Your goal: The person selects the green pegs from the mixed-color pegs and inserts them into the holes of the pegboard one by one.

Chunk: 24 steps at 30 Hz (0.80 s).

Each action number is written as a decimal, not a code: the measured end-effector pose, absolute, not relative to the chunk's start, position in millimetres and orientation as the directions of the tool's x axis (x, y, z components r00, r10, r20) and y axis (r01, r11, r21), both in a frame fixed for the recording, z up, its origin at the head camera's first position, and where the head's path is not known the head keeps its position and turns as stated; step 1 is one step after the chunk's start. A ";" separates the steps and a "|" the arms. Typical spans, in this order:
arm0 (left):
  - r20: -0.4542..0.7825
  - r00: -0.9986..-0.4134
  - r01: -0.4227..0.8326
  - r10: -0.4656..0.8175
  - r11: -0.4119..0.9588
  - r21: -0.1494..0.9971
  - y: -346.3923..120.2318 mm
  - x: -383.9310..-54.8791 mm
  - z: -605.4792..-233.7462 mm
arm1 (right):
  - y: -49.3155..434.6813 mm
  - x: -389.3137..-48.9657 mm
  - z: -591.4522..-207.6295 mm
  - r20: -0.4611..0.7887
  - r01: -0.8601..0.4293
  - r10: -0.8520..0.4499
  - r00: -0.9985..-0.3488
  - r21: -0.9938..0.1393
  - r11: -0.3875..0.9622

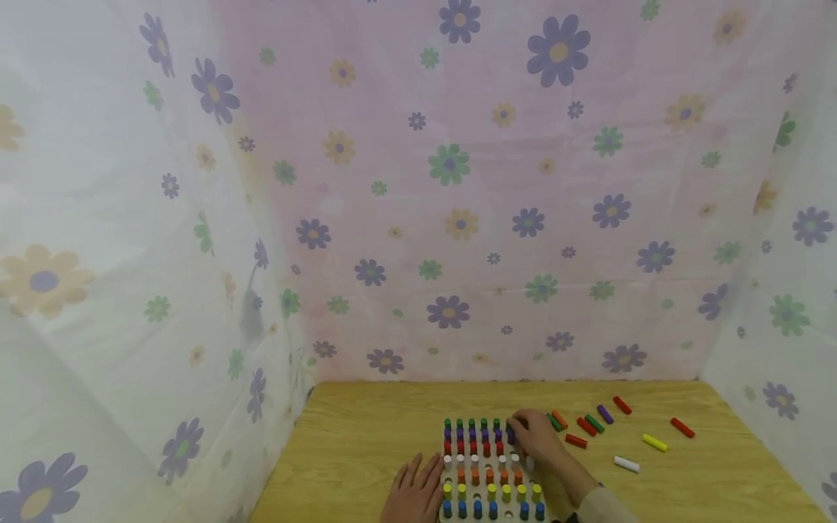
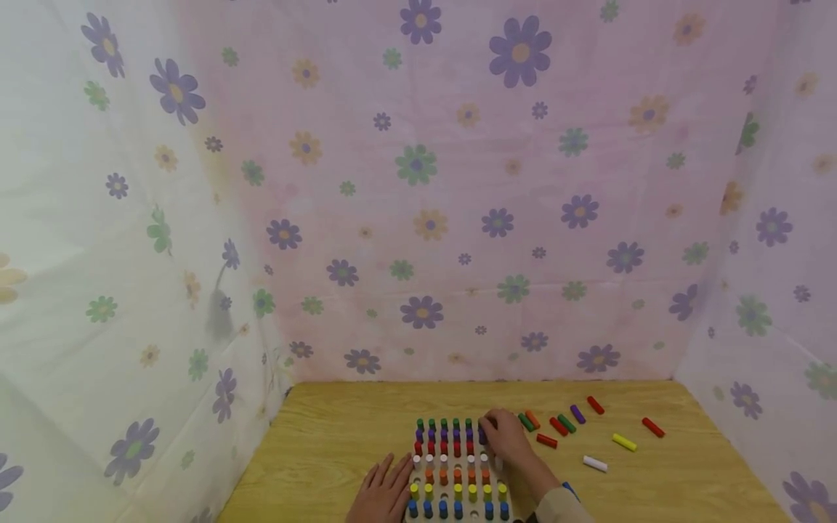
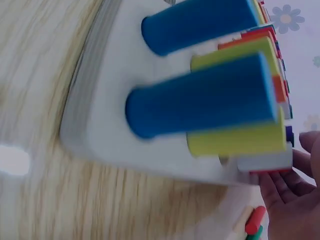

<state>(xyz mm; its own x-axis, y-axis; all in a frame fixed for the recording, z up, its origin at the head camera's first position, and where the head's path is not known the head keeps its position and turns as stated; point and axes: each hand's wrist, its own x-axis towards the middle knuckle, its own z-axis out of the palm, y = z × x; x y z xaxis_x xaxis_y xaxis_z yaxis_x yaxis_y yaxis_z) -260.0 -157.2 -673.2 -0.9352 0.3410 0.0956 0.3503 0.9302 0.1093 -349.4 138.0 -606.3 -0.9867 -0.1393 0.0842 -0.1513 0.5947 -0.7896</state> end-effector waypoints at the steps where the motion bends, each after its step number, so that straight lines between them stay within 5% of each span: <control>1: 0.092 -0.936 0.348 0.339 0.931 0.109 -157.5 -259.7 -672.7 | 139.6 -348.6 -605.5 0.077 -0.152 -0.152 -0.985 -0.797 0.584; 24: 0.077 -0.940 0.341 0.334 0.934 0.106 -155.1 -259.5 -671.5 | 219.2 -327.2 -585.1 0.168 -0.324 -0.296 -0.940 -0.713 0.622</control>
